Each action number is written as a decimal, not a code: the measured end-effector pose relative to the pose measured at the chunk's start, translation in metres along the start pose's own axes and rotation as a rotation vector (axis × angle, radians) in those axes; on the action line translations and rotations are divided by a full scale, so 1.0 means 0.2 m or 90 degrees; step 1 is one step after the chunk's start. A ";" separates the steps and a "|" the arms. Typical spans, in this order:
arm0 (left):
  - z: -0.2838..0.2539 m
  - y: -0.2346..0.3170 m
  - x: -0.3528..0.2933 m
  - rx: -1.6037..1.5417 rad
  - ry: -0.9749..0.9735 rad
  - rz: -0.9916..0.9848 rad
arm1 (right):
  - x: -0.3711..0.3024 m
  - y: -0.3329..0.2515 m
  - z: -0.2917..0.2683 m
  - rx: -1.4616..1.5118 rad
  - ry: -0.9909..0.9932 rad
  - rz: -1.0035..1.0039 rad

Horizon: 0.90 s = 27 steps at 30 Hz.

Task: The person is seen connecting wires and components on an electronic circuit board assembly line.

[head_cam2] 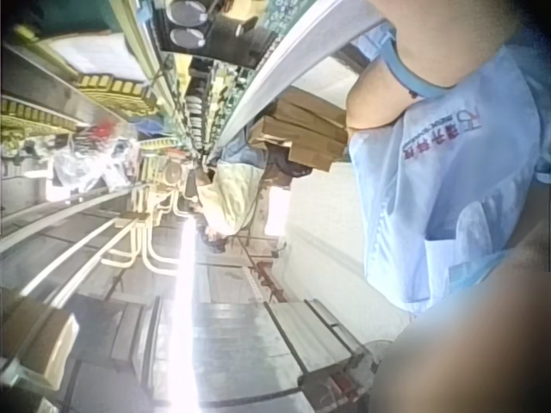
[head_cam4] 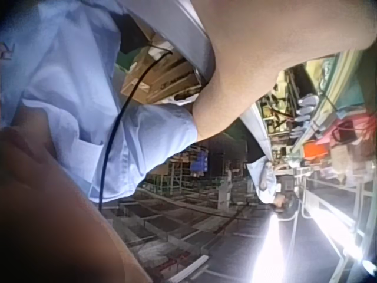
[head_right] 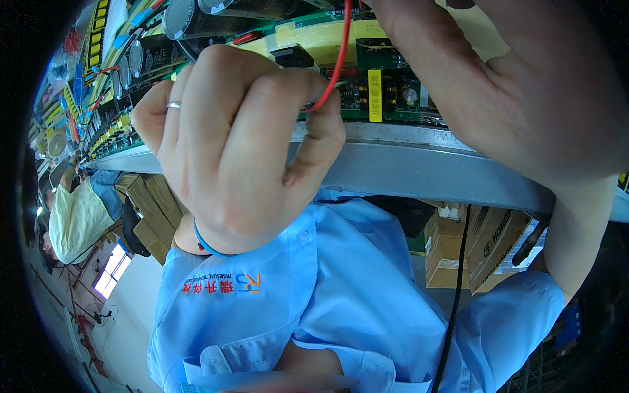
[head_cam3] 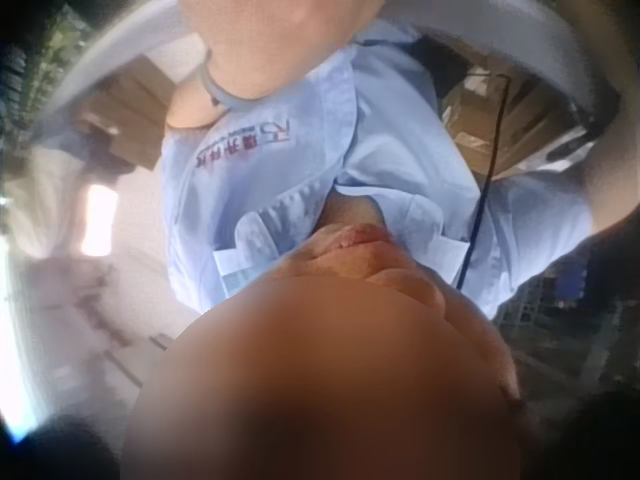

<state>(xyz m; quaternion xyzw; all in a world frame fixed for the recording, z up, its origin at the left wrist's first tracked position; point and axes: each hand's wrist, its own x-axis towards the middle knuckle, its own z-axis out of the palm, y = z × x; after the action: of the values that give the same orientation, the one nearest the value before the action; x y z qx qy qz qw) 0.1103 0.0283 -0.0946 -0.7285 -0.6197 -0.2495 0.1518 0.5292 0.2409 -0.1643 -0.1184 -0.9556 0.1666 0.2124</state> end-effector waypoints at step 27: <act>-0.39 -0.19 -0.14 -0.229 -0.078 -0.022 | 1.16 -0.64 -0.13 -0.313 0.003 0.034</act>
<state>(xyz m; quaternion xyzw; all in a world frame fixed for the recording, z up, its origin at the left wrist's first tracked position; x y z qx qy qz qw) 0.0569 -0.0285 -0.0486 -0.7467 -0.5857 -0.3144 -0.0232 0.3169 0.1984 -0.0097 -0.1924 -0.9633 -0.0658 0.1752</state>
